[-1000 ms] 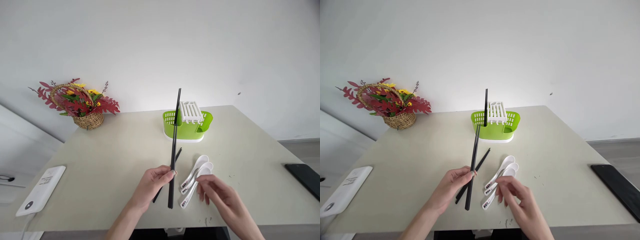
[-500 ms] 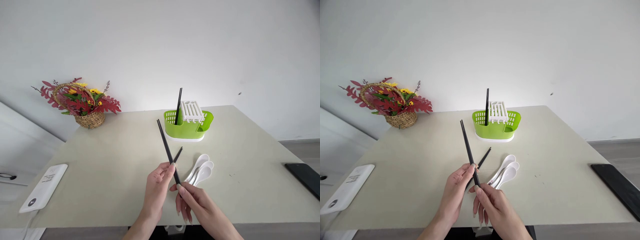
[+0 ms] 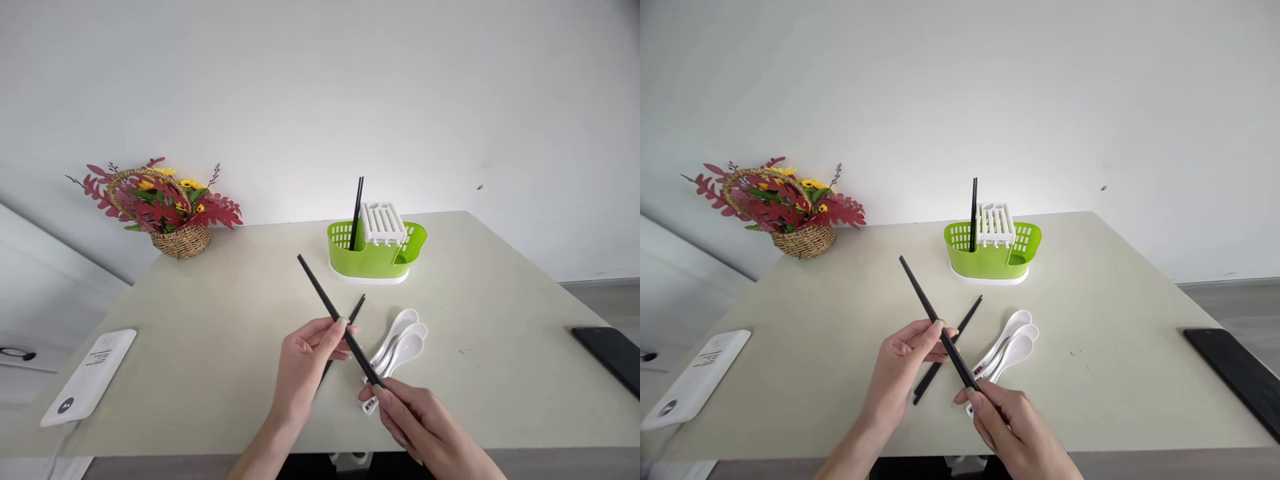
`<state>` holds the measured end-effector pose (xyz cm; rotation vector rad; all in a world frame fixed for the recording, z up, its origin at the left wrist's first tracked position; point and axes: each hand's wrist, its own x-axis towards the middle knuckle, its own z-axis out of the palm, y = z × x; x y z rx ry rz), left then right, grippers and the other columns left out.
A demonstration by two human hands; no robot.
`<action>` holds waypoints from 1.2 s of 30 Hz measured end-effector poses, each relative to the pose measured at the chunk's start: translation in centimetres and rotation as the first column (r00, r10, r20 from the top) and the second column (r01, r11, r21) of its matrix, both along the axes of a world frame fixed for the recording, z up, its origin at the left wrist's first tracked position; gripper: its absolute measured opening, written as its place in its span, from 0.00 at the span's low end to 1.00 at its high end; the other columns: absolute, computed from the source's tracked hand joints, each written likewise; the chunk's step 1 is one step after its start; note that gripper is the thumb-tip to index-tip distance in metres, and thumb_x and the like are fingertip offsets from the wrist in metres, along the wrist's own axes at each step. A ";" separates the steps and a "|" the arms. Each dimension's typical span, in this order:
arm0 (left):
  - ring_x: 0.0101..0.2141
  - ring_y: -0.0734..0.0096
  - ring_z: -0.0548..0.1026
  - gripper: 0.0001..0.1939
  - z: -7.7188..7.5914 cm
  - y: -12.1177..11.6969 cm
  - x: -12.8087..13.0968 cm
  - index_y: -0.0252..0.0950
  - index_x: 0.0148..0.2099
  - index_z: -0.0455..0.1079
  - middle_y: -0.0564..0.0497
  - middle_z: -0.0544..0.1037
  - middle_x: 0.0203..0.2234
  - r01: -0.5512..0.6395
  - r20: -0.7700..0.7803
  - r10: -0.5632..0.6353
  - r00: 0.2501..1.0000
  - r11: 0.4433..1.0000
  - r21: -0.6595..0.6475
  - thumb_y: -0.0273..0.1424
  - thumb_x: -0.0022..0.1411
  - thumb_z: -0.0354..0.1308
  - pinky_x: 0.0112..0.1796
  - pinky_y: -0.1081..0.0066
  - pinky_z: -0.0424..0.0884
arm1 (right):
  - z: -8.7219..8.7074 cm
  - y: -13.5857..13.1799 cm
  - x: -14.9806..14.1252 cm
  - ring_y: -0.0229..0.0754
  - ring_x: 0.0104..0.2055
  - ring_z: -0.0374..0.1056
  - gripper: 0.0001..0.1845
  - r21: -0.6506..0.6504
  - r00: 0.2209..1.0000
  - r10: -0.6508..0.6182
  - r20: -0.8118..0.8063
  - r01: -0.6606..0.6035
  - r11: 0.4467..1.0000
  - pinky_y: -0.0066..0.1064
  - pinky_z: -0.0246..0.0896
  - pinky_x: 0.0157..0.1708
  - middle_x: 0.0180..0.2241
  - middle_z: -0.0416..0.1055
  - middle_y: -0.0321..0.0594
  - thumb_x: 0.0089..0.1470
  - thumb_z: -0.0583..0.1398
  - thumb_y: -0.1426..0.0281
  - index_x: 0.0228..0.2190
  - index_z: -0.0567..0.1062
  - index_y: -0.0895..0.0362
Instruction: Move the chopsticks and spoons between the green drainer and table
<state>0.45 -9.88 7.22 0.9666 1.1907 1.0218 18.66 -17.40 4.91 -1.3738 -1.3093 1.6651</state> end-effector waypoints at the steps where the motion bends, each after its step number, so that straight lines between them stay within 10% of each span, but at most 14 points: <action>1: 0.35 0.64 0.84 0.20 0.1 0.3 -0.3 0.36 0.40 0.84 0.43 0.87 0.40 -0.026 -0.016 0.026 1.000 1.000 0.010 0.49 0.59 0.71 0.37 0.69 0.81 | 0.0 -0.2 0.2 0.35 0.24 0.45 0.37 0.012 1.000 -0.005 0.015 0.005 1.000 0.29 0.44 0.25 0.22 0.51 0.29 0.64 0.51 0.36 0.43 0.79 0.55; 19: 0.34 0.61 0.85 0.20 4.1 4.5 -1.7 0.37 0.38 0.84 0.43 0.87 0.38 -0.085 -0.078 0.100 0.992 0.981 0.173 0.49 0.53 0.75 0.42 0.61 0.84 | -0.8 0.1 3.2 0.37 0.25 0.55 0.30 0.087 1.000 0.015 0.024 -0.017 0.996 0.31 0.52 0.29 0.21 0.62 0.32 0.67 0.53 0.42 0.43 0.81 0.54; 25: 0.36 0.64 0.85 0.20 9.0 8.7 -3.9 0.35 0.41 0.83 0.46 0.87 0.36 -0.353 0.030 0.408 0.913 0.749 0.561 0.43 0.51 0.77 0.44 0.62 0.84 | -3.4 0.6 8.9 0.42 0.27 0.62 0.28 0.115 0.986 -0.157 0.049 0.151 0.982 0.35 0.63 0.35 0.22 0.65 0.33 0.65 0.57 0.44 0.44 0.80 0.54; 28: 0.35 0.67 0.85 0.18 11.9 10.8 -4.1 0.33 0.43 0.82 0.45 0.87 0.37 -0.386 0.076 0.477 0.876 0.597 0.704 0.41 0.56 0.75 0.42 0.66 0.84 | -5.7 1.5 12.7 0.44 0.30 0.65 0.27 0.138 0.931 -0.363 0.041 0.354 0.925 0.38 0.67 0.42 0.21 0.62 0.35 0.61 0.62 0.44 0.37 0.81 0.55; 31: 0.34 0.69 0.85 0.19 13.3 13.1 -2.8 0.31 0.44 0.81 0.46 0.87 0.37 -0.370 0.105 0.480 0.871 0.500 0.783 0.41 0.59 0.73 0.42 0.66 0.84 | -7.5 2.4 14.8 0.41 0.26 0.59 0.29 0.156 0.774 -0.631 0.044 0.619 0.770 0.33 0.61 0.27 0.23 0.62 0.34 0.55 0.65 0.43 0.42 0.81 0.55; 36: 0.40 0.64 0.86 0.23 12.0 17.6 0.5 0.33 0.44 0.79 0.44 0.87 0.39 -0.233 -0.018 0.438 0.899 0.513 0.826 0.48 0.60 0.70 0.43 0.68 0.83 | -8.7 2.8 14.0 0.39 0.24 0.58 0.36 0.196 0.632 -0.774 0.040 0.754 0.626 0.31 0.56 0.23 0.24 0.63 0.33 0.56 0.63 0.40 0.50 0.77 0.57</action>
